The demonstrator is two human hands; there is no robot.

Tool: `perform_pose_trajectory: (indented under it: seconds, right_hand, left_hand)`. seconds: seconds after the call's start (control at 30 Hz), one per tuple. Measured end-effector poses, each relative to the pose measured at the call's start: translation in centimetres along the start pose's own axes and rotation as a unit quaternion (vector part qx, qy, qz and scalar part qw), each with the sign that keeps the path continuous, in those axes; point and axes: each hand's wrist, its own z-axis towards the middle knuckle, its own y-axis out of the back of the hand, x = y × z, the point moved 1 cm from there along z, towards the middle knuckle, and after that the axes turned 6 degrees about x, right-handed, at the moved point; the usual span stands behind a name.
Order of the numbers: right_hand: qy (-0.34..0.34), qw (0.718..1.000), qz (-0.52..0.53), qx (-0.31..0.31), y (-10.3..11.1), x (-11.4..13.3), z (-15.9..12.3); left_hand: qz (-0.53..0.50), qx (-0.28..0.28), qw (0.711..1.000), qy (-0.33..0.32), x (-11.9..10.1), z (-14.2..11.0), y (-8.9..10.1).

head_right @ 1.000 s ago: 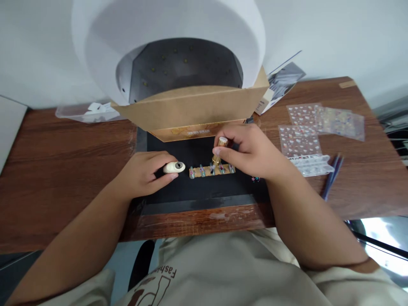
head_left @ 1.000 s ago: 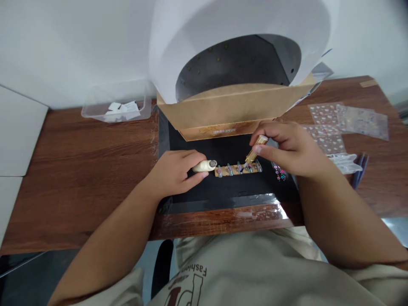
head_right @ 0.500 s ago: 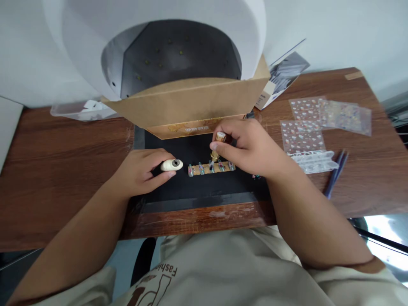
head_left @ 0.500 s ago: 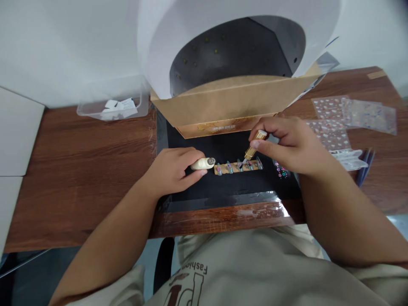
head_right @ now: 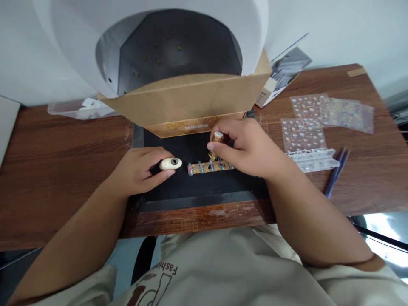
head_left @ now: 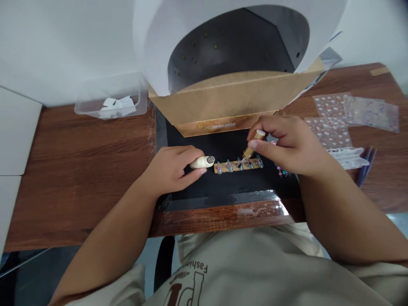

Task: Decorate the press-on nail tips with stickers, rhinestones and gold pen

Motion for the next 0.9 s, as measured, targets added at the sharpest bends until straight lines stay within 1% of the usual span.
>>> perform_pose_trajectory:
  seconds: [0.07, 0.1, 0.3, 0.43, 0.53, 0.63, 0.7, 0.77, 0.83, 0.9]
  right_hand:
    - [-0.003, 1.0, -0.014, 0.021, -0.16, 0.0, -0.01]
    - [-0.005, 0.999, -0.026, 0.021, -0.22, -0.06, 0.0]
    - [-0.008, 0.996, -0.074, -0.044, 0.0, -0.43, 0.15]
    - [-0.006, 0.997, -0.051, -0.066, 0.36, -0.15, 0.04]
    - [0.005, 0.999, -0.023, -0.039, 0.43, 0.12, -0.06]
    - [0.004, 1.0, -0.024, 0.016, 0.25, 0.05, -0.06]
    - [-0.008, 0.999, -0.034, 0.031, 0.1, -0.19, 0.0]
    - [-0.015, 0.999, -0.047, 0.018, 0.02, -0.43, 0.09]
    - [-0.017, 0.998, -0.052, -0.008, 0.06, -0.57, 0.15]
    - [-0.025, 0.999, -0.039, -0.025, 0.22, -0.57, 0.14]
  left_hand:
    - [0.003, 0.001, 1.0, 0.001, -0.01, -0.01, 0.02]
    - [0.004, 0.003, 1.0, 0.002, -0.02, -0.01, 0.04]
    - [-0.001, 0.011, 1.0, 0.015, -0.05, 0.04, 0.09]
    - [-0.002, 0.008, 1.0, 0.014, 0.0, -0.01, 0.04]
    - [-0.001, 0.002, 1.0, 0.009, 0.03, -0.05, 0.03]
    - [0.0, 0.002, 1.0, 0.006, 0.01, -0.04, 0.05]
    - [0.001, 0.002, 1.0, 0.006, -0.03, -0.01, 0.08]
    - [0.003, 0.004, 1.0, 0.005, -0.08, 0.02, 0.11]
    - [0.006, 0.007, 1.0, 0.007, -0.12, 0.03, 0.13]
    - [0.005, 0.01, 1.0, 0.011, -0.16, 0.04, 0.15]
